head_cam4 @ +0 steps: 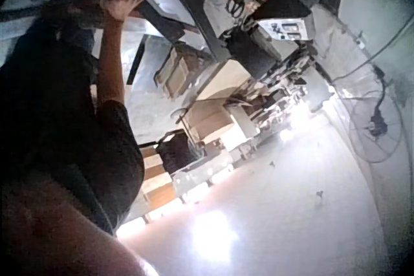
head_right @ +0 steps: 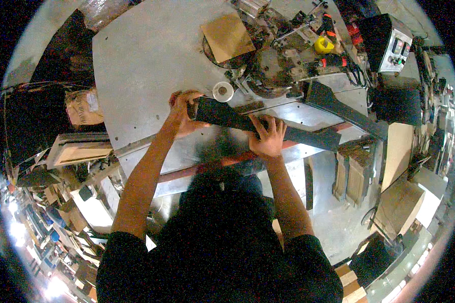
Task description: The person repeatedly picks up dark, elongated parts from a stack and rubs their edges against a cylindrical roller on a workbench. The person handles the parts one at a time, moving them between the stack and the machine to treat the edges.
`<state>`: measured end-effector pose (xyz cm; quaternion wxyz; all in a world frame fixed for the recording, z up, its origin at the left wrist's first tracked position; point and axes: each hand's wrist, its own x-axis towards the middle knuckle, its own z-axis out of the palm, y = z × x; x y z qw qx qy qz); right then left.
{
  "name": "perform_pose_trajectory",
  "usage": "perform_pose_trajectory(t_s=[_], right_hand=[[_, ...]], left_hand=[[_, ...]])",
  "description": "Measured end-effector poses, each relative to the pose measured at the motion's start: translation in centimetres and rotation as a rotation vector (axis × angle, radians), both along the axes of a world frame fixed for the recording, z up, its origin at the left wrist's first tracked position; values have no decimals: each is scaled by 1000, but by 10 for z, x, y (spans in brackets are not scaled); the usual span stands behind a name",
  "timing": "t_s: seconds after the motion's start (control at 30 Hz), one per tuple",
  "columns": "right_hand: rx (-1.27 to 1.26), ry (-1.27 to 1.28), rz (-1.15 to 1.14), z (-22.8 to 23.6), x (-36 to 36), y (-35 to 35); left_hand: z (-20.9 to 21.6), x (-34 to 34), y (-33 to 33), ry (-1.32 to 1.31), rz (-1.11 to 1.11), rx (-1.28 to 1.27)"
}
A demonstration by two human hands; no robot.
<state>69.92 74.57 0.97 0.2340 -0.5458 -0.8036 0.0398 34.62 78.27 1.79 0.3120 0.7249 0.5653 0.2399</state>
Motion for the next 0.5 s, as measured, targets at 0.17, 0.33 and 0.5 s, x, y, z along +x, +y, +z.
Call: perform_pose_trajectory(t_s=[0.17,0.33,0.5], right_hand=[[-38,16,-35,2,-27,4],[-71,62,-113,3,-51,10],[10,105,-145,-13,-69,20]], left_hand=[[9,-6,18,88,-142,312],[2,19,56,245,-422,304],[6,7,77,231,-522,483]])
